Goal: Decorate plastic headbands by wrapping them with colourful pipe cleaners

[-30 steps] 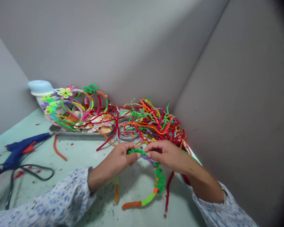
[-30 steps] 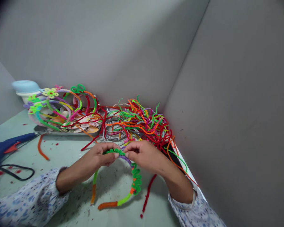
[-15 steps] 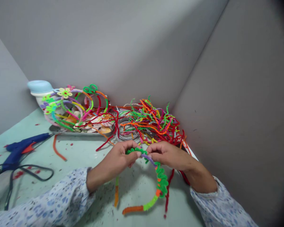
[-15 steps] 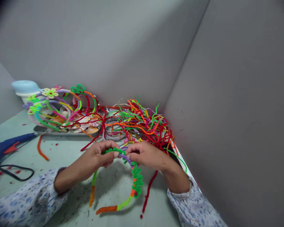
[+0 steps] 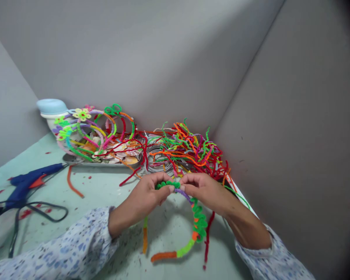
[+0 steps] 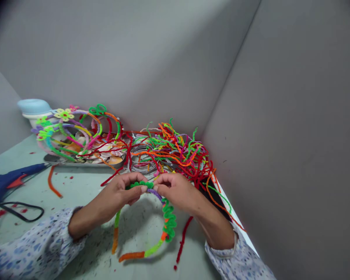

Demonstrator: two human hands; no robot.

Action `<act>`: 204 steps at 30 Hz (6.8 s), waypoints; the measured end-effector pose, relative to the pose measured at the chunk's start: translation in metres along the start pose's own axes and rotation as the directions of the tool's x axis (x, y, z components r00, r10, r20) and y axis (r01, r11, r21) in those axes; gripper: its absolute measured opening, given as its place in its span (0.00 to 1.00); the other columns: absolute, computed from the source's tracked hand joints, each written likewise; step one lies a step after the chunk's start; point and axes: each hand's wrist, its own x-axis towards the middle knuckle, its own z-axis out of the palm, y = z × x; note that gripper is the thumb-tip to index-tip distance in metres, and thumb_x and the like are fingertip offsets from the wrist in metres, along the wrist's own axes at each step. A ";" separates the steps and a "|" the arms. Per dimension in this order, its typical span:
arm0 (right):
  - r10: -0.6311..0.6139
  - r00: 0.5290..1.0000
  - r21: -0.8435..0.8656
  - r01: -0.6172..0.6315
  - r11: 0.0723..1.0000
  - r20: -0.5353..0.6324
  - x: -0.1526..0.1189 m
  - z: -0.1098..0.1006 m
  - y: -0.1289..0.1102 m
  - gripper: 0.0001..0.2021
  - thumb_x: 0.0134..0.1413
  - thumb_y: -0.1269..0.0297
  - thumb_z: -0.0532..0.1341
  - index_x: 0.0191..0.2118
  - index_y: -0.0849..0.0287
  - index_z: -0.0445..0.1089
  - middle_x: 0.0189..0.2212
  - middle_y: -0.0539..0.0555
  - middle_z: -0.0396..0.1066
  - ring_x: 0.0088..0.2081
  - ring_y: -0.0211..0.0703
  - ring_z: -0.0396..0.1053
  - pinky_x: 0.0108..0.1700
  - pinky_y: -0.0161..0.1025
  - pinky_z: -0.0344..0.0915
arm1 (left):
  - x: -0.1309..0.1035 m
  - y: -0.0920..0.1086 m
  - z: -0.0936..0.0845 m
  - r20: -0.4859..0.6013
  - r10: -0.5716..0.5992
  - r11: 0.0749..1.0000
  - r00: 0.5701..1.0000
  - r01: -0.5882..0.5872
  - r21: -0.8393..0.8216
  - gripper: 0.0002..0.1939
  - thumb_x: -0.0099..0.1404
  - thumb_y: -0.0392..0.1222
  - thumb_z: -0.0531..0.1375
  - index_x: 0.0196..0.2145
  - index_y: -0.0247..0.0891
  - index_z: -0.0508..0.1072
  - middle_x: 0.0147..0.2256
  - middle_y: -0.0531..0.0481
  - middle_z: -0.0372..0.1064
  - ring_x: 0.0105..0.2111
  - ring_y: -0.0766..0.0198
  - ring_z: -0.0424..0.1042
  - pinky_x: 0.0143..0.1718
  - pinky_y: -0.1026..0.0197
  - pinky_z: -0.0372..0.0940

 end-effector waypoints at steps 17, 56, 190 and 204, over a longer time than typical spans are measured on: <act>0.043 0.998 0.077 -0.047 0.996 0.046 -0.010 -0.013 -0.006 0.06 0.49 0.62 0.61 0.31 0.58 0.72 0.22 0.47 0.66 0.20 0.30 0.56 0.20 0.30 0.52 | -0.002 0.000 -0.001 0.055 0.070 0.997 0.996 -0.067 -0.048 0.11 0.61 0.45 0.58 0.39 0.37 0.73 0.22 0.58 0.59 0.22 0.71 0.55 0.24 0.67 0.51; 0.009 0.984 0.123 -0.031 0.992 0.180 0.003 -0.014 0.017 0.08 0.49 0.61 0.64 0.31 0.61 0.70 0.19 0.43 0.58 0.20 0.29 0.50 0.21 0.30 0.47 | 0.000 -0.003 -0.003 0.072 -0.025 0.998 0.997 0.020 0.066 0.11 0.59 0.46 0.58 0.32 0.35 0.72 0.18 0.60 0.53 0.19 0.71 0.49 0.20 0.67 0.45; -0.033 0.992 0.037 0.038 0.999 -0.122 0.002 -0.005 0.008 0.04 0.49 0.65 0.59 0.28 0.60 0.68 0.23 0.46 0.62 0.24 0.34 0.56 0.28 0.32 0.53 | 0.009 -0.017 0.002 -0.127 -0.023 0.994 0.992 0.010 -0.109 0.09 0.55 0.45 0.63 0.29 0.36 0.74 0.23 0.56 0.62 0.23 0.69 0.55 0.25 0.65 0.49; 0.066 0.991 0.061 -0.059 0.996 -0.118 -0.004 -0.006 -0.004 0.05 0.47 0.65 0.58 0.26 0.60 0.65 0.17 0.43 0.52 0.18 0.30 0.45 0.20 0.31 0.41 | 0.006 -0.009 0.000 -0.067 -0.081 0.994 0.994 0.076 -0.073 0.10 0.56 0.47 0.61 0.26 0.37 0.71 0.16 0.60 0.49 0.17 0.71 0.46 0.19 0.64 0.41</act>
